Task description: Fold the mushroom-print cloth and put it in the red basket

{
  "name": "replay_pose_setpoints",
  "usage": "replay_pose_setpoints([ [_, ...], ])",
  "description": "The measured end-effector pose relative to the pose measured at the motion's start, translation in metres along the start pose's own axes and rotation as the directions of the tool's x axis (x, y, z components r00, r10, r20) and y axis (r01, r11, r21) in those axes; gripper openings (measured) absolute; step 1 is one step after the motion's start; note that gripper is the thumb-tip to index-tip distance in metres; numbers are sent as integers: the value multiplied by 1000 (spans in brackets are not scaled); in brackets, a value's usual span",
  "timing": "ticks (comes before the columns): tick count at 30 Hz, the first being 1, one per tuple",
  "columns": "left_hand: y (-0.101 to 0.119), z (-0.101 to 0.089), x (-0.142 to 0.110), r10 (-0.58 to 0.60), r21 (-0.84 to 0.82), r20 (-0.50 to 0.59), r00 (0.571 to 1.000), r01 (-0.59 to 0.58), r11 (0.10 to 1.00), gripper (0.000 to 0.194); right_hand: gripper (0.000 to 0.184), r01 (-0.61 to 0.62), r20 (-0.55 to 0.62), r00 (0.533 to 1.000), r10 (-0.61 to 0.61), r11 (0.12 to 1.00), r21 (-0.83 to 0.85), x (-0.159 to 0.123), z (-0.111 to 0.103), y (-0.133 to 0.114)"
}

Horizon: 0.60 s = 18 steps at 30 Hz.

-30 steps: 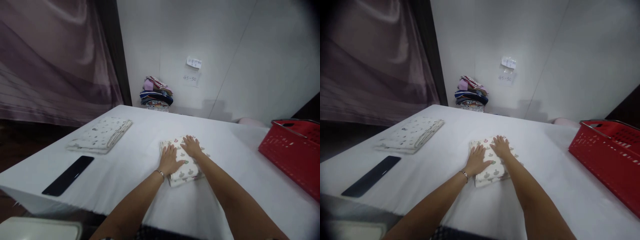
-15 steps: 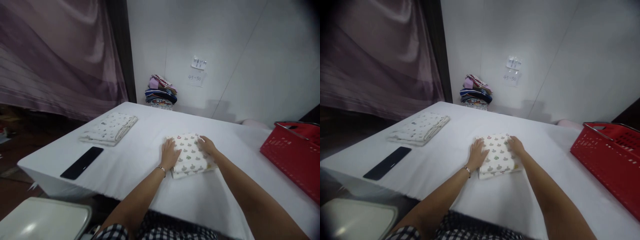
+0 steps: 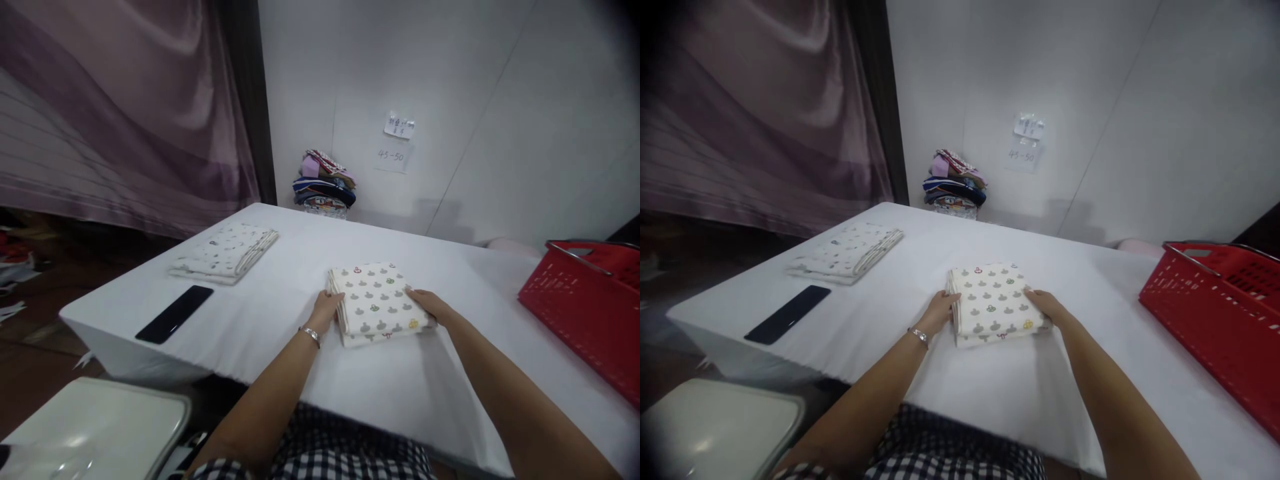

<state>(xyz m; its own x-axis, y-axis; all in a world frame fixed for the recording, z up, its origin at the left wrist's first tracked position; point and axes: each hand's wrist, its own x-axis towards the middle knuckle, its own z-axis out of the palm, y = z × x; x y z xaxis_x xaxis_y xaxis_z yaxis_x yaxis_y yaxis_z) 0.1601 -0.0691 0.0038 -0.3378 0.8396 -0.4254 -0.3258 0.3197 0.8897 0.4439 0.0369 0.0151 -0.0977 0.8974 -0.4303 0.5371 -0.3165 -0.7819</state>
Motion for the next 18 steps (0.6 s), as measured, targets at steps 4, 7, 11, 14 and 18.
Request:
replay_pose_setpoints([
  [4,5,0,0,-62,-2,88,994,62,998,41,67,-30,-23,999,28,998,-63,-3,1,-4],
  [7,10,-1,-1,-82,45,131,988,76,996,31,69,-18,19,1000,17,1000,13,-5,2,-1],
  [11,20,5,2,16,104,108,994,-27,994,27,54,68,-16,998,-67,994,83,-10,1,7],
  [14,28,14,13,101,134,93,990,-113,985,29,48,131,-113,987,-117,984,122,-16,0,13],
  [18,26,25,31,45,177,114,992,-65,982,36,47,154,-227,964,-140,987,45,-21,-3,26],
])
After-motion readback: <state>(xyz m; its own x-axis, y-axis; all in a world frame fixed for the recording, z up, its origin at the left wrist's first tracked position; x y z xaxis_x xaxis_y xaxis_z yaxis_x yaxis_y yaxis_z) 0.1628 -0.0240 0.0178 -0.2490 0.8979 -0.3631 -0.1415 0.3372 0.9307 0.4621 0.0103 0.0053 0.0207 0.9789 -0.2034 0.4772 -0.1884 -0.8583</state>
